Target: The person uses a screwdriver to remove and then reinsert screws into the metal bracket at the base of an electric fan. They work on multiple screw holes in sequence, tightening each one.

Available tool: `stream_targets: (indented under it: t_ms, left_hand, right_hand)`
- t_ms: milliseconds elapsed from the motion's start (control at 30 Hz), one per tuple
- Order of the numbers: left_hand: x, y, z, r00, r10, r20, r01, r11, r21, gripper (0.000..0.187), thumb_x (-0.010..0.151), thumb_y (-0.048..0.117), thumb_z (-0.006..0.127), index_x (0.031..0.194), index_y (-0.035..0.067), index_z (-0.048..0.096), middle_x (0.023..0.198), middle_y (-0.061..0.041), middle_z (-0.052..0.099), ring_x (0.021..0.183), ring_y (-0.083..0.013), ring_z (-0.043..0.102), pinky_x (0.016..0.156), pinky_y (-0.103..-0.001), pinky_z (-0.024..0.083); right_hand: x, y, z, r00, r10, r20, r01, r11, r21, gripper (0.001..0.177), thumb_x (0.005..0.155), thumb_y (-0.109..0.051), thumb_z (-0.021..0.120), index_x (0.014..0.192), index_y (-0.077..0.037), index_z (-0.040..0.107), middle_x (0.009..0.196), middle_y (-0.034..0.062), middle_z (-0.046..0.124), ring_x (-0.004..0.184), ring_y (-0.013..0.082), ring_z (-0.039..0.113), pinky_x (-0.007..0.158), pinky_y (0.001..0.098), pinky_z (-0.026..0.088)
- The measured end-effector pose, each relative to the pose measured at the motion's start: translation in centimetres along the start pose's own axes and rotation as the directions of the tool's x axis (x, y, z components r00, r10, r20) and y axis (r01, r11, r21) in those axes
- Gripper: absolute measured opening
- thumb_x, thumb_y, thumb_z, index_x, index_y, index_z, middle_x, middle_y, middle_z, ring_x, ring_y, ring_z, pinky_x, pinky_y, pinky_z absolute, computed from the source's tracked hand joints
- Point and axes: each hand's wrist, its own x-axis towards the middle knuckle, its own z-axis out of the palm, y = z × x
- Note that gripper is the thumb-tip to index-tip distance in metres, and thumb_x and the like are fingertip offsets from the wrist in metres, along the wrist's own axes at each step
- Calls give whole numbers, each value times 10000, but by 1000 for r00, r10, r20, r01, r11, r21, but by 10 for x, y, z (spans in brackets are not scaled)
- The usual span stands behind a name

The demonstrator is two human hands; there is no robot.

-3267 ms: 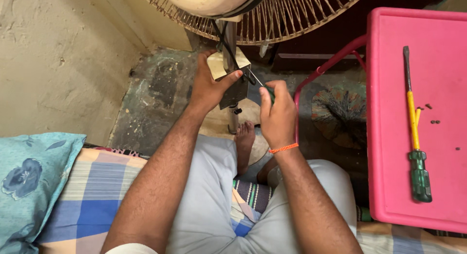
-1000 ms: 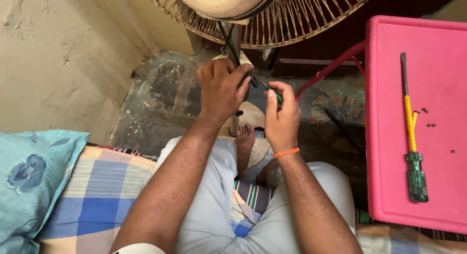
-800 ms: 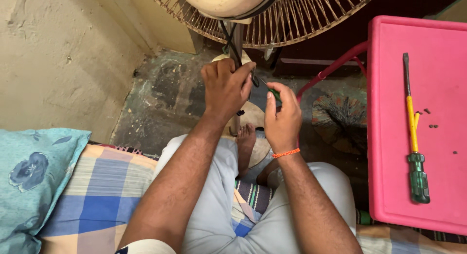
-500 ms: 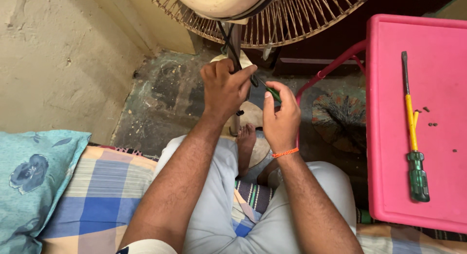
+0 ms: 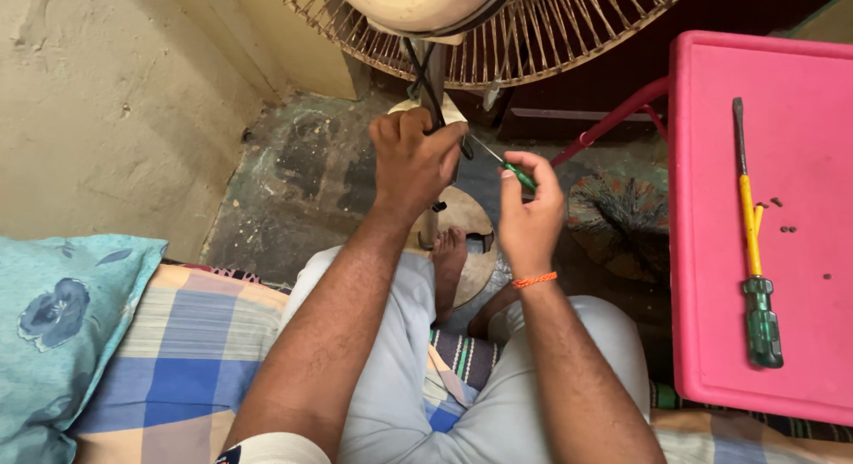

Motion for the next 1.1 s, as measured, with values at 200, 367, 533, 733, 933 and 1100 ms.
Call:
stream_targets:
  t_ms: [200, 367, 533, 733, 933, 1100]
  left_hand:
    - [0, 1, 1, 1000, -28, 6, 29, 999, -21, 287, 831, 256, 859, 1096, 300, 759, 1083, -32, 481, 1093, -286, 472, 1000, -512, 372]
    - [0, 0, 0, 1000, -18, 9, 19, 999, -26, 324, 816, 244, 849, 1119, 337, 782, 1079, -25, 492, 1081, -294, 470, 971, -510, 364]
    - [-1, -1, -1, 1000, -19, 13, 20, 999, -43, 276, 815, 250, 851, 1071, 330, 784, 1087, -30, 501, 1083, -292, 471, 974, -508, 367]
    - [2, 4, 0, 998, -64, 3, 64, 997, -37, 236, 814, 244, 856, 1029, 308, 782, 1070, -25, 506, 1082, -288, 471, 963, -495, 370]
    - [1, 10, 2, 991, -129, -20, 128, 991, -33, 192, 815, 259, 865, 977, 304, 772, 1040, -14, 505, 1053, -284, 462, 939, -489, 367]
    - [4, 12, 8, 985, -164, -57, 162, 986, -38, 159, 845, 304, 868, 917, 256, 735, 1026, -5, 505, 1043, -277, 454, 915, -492, 357]
  right_hand:
    - [7, 10, -1, 959, 281, 19, -278, 933, 228, 189, 990, -79, 594, 1161, -74, 675, 1066, 28, 735, 903, 94, 683, 716, 233, 509]
    - [8, 8, 0, 940, 339, 40, -339, 915, 219, 199, 987, -113, 597, 1173, -94, 666, 1056, 27, 751, 850, 73, 681, 651, 207, 482]
    - [8, 11, 2, 938, 344, 49, -346, 911, 225, 204, 987, -109, 603, 1179, -95, 673, 1053, 29, 755, 840, 67, 669, 657, 206, 482]
    - [8, 13, 6, 926, 374, 54, -376, 896, 238, 206, 987, -104, 593, 1174, -97, 678, 1025, 26, 763, 803, 64, 670, 644, 207, 479]
    - [8, 13, 6, 945, 327, 24, -318, 896, 310, 178, 996, -155, 617, 1166, -108, 639, 1039, 12, 762, 785, 54, 673, 647, 198, 487]
    - [9, 28, 9, 940, 331, -84, -272, 873, 404, 146, 1009, -217, 703, 1051, -95, 636, 897, 18, 719, 740, 86, 677, 629, 235, 480]
